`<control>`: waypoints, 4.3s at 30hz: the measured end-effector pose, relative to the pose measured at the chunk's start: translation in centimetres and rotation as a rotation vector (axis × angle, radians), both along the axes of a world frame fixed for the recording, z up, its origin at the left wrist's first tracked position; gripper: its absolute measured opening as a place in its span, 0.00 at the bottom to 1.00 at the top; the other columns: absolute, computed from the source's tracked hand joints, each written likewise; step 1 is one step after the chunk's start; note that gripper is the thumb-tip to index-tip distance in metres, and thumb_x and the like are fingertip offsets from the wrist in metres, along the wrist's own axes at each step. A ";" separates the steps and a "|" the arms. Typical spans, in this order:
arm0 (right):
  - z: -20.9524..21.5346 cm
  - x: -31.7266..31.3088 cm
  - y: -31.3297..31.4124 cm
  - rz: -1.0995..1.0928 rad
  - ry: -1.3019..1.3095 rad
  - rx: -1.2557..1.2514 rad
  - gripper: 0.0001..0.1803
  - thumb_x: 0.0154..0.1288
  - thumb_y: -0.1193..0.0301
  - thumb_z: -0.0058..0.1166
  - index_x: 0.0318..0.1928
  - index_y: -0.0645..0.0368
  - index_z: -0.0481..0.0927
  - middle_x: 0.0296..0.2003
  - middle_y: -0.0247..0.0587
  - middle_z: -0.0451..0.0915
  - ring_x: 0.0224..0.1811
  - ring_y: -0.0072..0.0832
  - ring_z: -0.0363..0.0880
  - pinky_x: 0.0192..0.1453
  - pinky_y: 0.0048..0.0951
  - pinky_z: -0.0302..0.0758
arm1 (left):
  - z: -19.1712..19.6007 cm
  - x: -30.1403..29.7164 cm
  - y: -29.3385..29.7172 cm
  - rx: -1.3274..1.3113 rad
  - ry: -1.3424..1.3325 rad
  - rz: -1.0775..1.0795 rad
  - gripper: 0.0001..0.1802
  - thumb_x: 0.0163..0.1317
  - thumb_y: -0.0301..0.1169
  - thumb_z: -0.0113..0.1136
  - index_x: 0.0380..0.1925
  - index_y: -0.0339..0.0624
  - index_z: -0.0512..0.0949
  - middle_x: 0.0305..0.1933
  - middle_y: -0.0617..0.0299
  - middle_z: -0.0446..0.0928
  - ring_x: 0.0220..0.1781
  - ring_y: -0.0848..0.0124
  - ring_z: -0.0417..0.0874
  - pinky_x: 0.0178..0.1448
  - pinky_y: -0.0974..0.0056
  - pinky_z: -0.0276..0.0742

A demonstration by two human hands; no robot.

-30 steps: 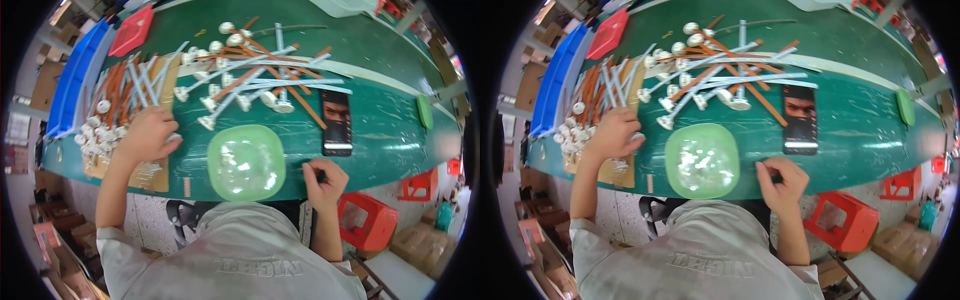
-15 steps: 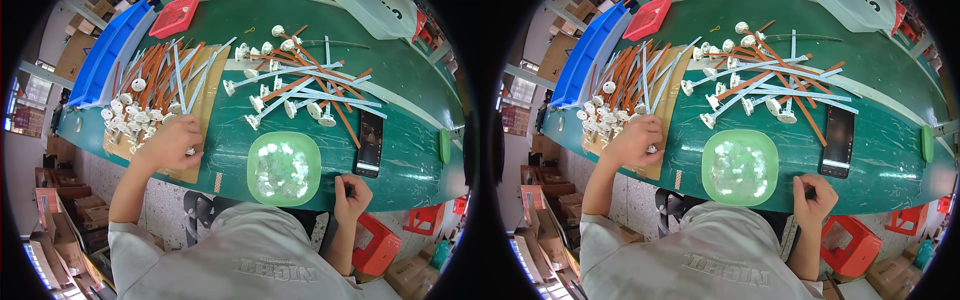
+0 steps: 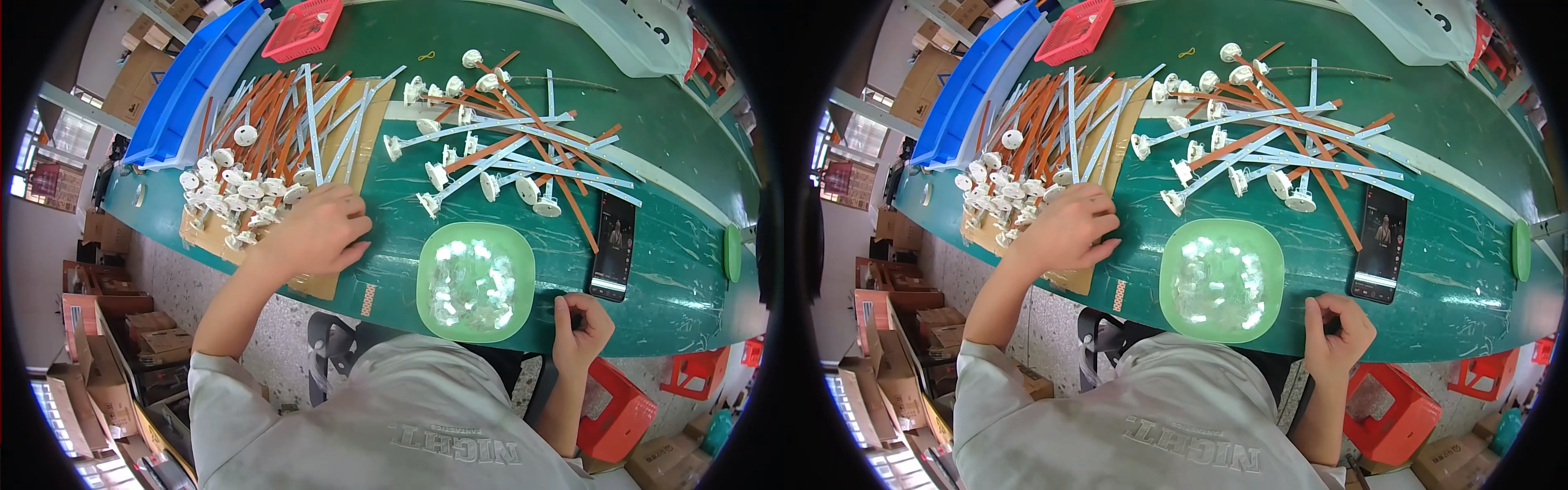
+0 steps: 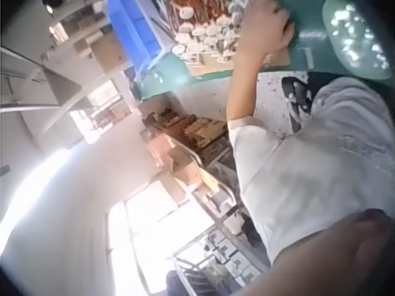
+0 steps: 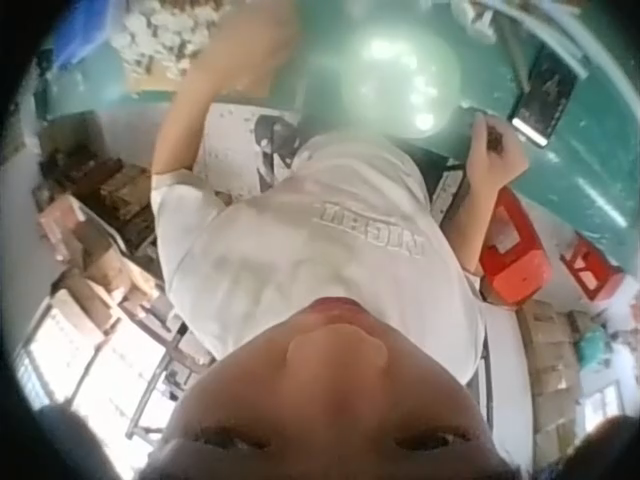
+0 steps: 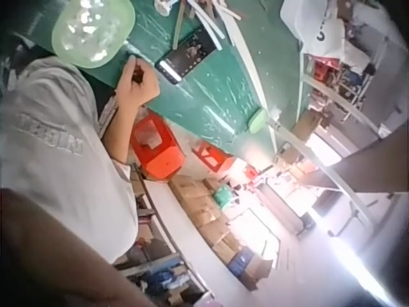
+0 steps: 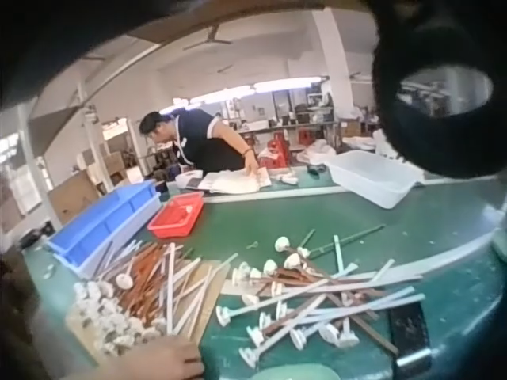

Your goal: Manually assembling LED light strips by attaching plastic circular bases and small connectors.

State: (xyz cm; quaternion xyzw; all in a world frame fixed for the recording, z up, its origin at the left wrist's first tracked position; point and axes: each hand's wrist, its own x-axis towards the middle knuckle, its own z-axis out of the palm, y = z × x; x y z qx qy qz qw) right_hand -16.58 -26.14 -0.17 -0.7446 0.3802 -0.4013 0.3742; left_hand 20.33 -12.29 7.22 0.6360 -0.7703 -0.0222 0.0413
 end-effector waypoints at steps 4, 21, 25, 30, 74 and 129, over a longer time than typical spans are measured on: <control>0.0 0.0 0.0 -0.003 0.001 -0.016 0.04 0.60 0.83 0.62 0.31 0.66 0.79 0.28 0.33 0.79 0.27 0.15 0.72 0.32 0.18 0.68 | 0.2 -0.2 -1.0 0.014 0.028 -0.070 0.11 0.51 0.36 0.69 0.25 0.40 0.79 0.33 0.58 0.75 0.45 0.60 0.78 0.53 0.56 0.74; 0.8 0.5 0.1 -0.015 0.002 -0.042 0.05 0.58 0.81 0.64 0.29 0.64 0.80 0.25 0.35 0.80 0.24 0.17 0.74 0.30 0.20 0.69 | 1.8 0.5 -10.4 -0.351 -0.002 -0.021 0.08 0.56 0.33 0.65 0.27 0.41 0.79 0.30 0.57 0.78 0.36 0.56 0.82 0.40 0.52 0.76; 0.9 0.4 0.0 -0.019 -0.020 -0.036 0.05 0.57 0.81 0.65 0.29 0.64 0.80 0.24 0.35 0.80 0.23 0.17 0.74 0.28 0.19 0.69 | 1.1 -0.9 -14.2 -0.386 -0.012 -0.033 0.08 0.57 0.30 0.65 0.36 0.40 0.80 0.39 0.57 0.80 0.40 0.57 0.84 0.44 0.54 0.79; 0.9 0.6 0.0 -0.024 -0.017 -0.051 0.05 0.56 0.81 0.66 0.28 0.64 0.80 0.23 0.36 0.80 0.23 0.18 0.75 0.27 0.19 0.70 | 1.4 -2.6 -19.4 -0.443 -0.078 -0.067 0.10 0.60 0.35 0.63 0.36 0.41 0.81 0.37 0.56 0.80 0.40 0.57 0.84 0.44 0.54 0.80; 4.4 3.8 3.5 0.347 -0.104 -0.546 0.14 0.42 0.79 0.73 0.32 0.59 0.82 0.33 0.39 0.85 0.28 0.33 0.83 0.30 0.25 0.77 | 2.0 -5.4 7.6 -0.004 1.554 0.501 0.05 0.69 0.24 0.54 0.33 0.40 0.71 0.26 0.55 0.82 0.28 0.67 0.86 0.31 0.66 0.78; 6.7 7.9 5.0 0.563 -0.270 -0.441 0.14 0.46 0.81 0.66 0.38 0.64 0.86 0.37 0.44 0.88 0.32 0.32 0.88 0.29 0.24 0.79 | -3.8 -12.8 3.8 0.052 1.996 0.042 0.31 0.56 0.25 0.74 0.59 0.28 0.72 0.52 0.51 0.82 0.56 0.66 0.83 0.61 0.60 0.75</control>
